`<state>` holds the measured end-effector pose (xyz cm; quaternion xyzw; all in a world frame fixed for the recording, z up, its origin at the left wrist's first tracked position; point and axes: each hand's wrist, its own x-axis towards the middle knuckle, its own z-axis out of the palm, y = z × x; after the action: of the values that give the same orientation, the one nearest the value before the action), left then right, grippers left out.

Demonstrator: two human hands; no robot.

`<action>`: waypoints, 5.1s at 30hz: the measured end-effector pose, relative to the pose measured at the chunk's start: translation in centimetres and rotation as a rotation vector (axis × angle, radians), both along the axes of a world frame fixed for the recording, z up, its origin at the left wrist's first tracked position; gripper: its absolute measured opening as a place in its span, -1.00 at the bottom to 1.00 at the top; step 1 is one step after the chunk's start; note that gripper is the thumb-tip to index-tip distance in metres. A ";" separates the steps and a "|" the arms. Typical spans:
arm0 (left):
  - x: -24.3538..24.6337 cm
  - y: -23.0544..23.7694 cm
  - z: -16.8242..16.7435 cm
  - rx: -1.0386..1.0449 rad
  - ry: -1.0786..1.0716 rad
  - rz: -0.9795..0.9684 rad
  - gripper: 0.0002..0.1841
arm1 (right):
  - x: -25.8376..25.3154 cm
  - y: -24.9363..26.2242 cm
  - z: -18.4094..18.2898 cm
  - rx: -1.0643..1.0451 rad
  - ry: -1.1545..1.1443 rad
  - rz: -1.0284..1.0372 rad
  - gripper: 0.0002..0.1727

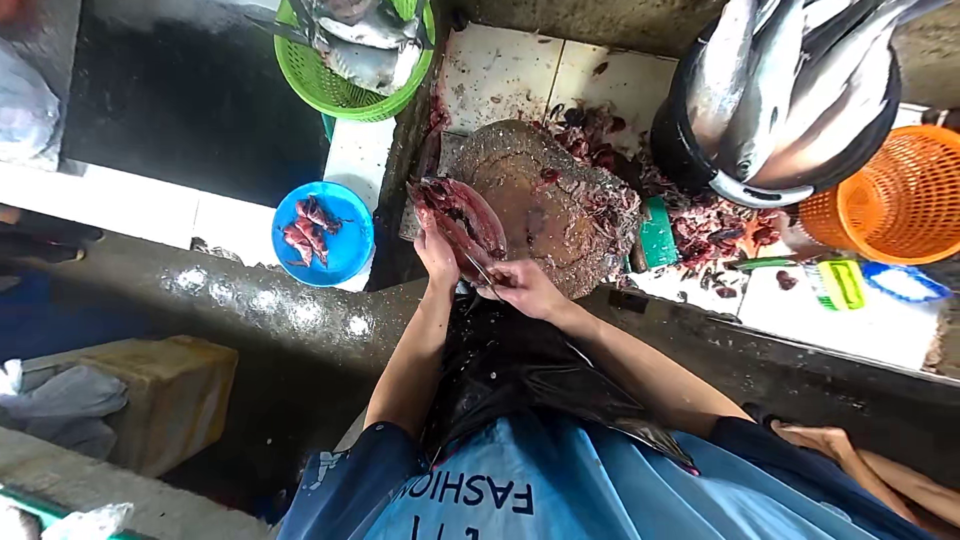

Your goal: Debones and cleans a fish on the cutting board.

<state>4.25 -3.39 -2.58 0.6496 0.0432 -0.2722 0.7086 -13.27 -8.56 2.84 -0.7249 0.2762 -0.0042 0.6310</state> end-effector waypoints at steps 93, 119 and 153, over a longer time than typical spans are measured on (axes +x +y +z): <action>-4.8 0.2 -1.9 0.261 0.137 -0.109 -0.64 | -7.2 2.4 -1.4 0.025 0.055 -0.196 -0.80; -3.6 -0.4 -1.5 0.034 0.266 -0.324 -0.65 | -7.9 0.0 -1.2 -0.971 0.388 0.055 -0.26; -3.7 -1.4 -1.7 0.088 0.329 -0.153 -0.64 | -13.5 2.4 -0.1 -0.323 0.055 -0.449 -0.63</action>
<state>0.56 -4.77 -4.28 0.6279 0.1207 -0.4259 0.6401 -26.81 -6.16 2.77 -0.7366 0.4428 -0.1681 0.4828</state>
